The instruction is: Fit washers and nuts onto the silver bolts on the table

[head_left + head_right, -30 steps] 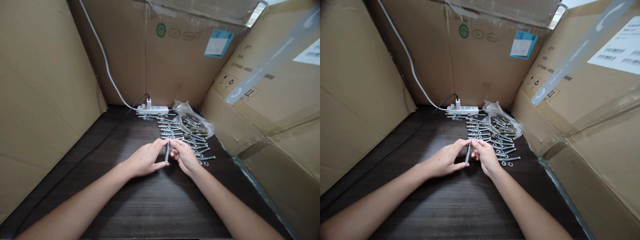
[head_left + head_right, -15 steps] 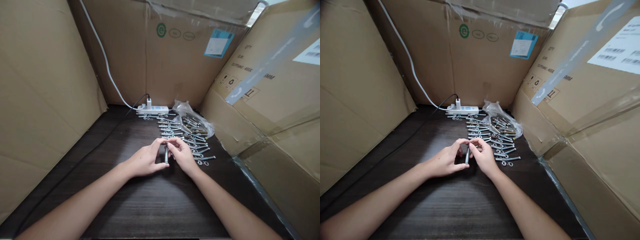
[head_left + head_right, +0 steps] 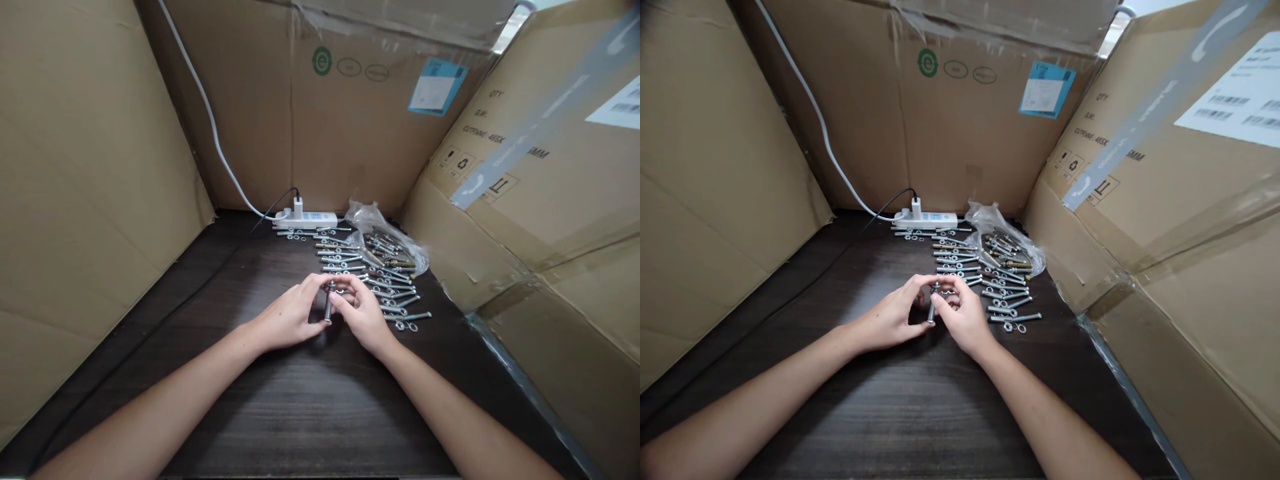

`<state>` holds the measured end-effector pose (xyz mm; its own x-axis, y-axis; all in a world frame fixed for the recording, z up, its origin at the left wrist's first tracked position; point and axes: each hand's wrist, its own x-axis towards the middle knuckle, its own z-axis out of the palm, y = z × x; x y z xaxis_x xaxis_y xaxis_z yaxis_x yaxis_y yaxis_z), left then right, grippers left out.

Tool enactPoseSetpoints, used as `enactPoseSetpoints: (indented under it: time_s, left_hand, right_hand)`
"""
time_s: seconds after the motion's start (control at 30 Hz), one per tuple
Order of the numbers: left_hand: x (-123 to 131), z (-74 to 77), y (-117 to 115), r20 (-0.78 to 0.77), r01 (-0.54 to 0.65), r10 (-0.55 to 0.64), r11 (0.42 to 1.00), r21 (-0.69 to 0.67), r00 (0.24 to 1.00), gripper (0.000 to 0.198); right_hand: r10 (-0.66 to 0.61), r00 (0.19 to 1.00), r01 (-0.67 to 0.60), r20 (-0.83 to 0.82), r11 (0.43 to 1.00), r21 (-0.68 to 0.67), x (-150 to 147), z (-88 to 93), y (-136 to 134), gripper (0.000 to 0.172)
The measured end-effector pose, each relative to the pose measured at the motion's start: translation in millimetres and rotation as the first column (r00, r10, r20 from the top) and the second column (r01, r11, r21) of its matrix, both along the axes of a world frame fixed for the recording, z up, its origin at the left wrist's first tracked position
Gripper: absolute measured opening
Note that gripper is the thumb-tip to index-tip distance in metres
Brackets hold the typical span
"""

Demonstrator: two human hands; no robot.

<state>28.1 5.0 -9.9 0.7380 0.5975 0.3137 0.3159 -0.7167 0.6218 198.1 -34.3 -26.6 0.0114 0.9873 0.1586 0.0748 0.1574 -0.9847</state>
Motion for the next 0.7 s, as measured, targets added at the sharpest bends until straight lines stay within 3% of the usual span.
enactPoseSetpoints:
  time_s: [0.37,0.7]
  left_hand:
    - [-0.8,-1.8,1.6,-0.024,-0.051,0.052,0.999,0.018,0.998,0.065]
    - [-1.9,-11.8,4.1,0.038,-0.092,0.091,0.996,0.012,0.995,0.064]
  right_hand:
    - [0.065,0.996,-0.067,-0.055,0.997,-0.026,0.1,3.1,0.1,0.034]
    - [0.094,0.995,-0.095,-0.046,0.995,-0.02,-2.1,0.5,-1.0,0.029]
